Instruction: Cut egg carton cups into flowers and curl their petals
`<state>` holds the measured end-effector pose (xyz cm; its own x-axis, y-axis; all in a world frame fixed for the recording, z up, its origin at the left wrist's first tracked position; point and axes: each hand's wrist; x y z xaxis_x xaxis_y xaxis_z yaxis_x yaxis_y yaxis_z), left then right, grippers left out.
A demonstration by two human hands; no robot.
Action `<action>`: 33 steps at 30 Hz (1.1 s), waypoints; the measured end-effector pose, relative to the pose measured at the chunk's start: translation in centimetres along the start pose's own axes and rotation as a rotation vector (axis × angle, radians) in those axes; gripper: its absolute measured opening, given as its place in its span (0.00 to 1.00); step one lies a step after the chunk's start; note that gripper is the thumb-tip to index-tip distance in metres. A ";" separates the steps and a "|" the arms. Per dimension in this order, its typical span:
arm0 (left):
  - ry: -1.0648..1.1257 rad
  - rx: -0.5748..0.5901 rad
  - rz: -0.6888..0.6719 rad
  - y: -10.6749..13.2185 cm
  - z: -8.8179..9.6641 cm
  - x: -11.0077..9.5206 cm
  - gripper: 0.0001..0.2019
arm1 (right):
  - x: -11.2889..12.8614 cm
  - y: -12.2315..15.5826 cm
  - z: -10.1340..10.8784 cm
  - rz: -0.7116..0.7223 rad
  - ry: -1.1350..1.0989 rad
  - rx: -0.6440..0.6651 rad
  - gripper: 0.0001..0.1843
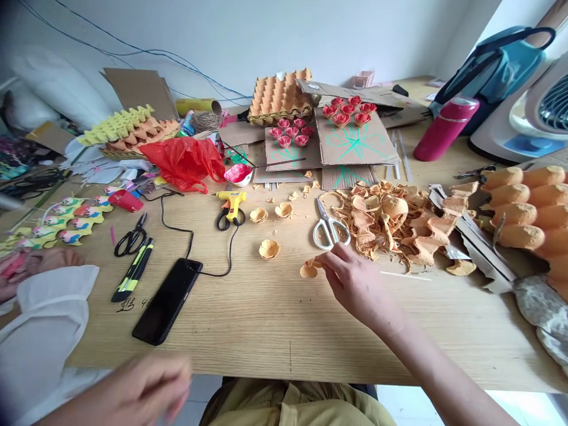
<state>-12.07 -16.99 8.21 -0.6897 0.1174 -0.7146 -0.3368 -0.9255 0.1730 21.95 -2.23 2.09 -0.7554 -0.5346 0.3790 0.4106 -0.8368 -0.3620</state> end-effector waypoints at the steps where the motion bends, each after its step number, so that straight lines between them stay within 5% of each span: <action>1: 0.001 -0.026 0.011 -2.3 -0.2 -0.7 0.13 | 0.3 -0.1 0.0 0.021 -0.008 0.011 0.12; 6: 0.153 -0.218 -0.086 -13.5 -4.6 -3.7 0.35 | 1.8 -0.6 0.0 0.117 -0.029 0.056 0.13; 10: 0.337 -0.192 -0.137 -17.5 -7.2 -4.1 0.24 | 2.2 -1.3 -0.5 0.154 -0.002 0.073 0.12; 18: 0.722 -0.122 0.042 -19.3 -8.1 -2.1 0.20 | 1.4 -1.8 -2.4 0.032 -0.104 0.086 0.10; 33: 0.732 -0.196 -0.017 -19.4 -9.3 -0.6 0.13 | 0.5 -1.6 -2.7 -0.069 -0.318 0.115 0.11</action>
<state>0.85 -2.46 -0.97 -0.0611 -0.0739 -0.9954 -0.1763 -0.9808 0.0836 19.49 -0.83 0.55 -0.5937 -0.4712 0.6523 0.4326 -0.8704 -0.2350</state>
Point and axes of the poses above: each hand's wrist, its own y-axis away from the middle knuckle, its own z-axis out of the back of the hand, x = y × z, and after that the axes turned 5 degrees about -x, right-handed
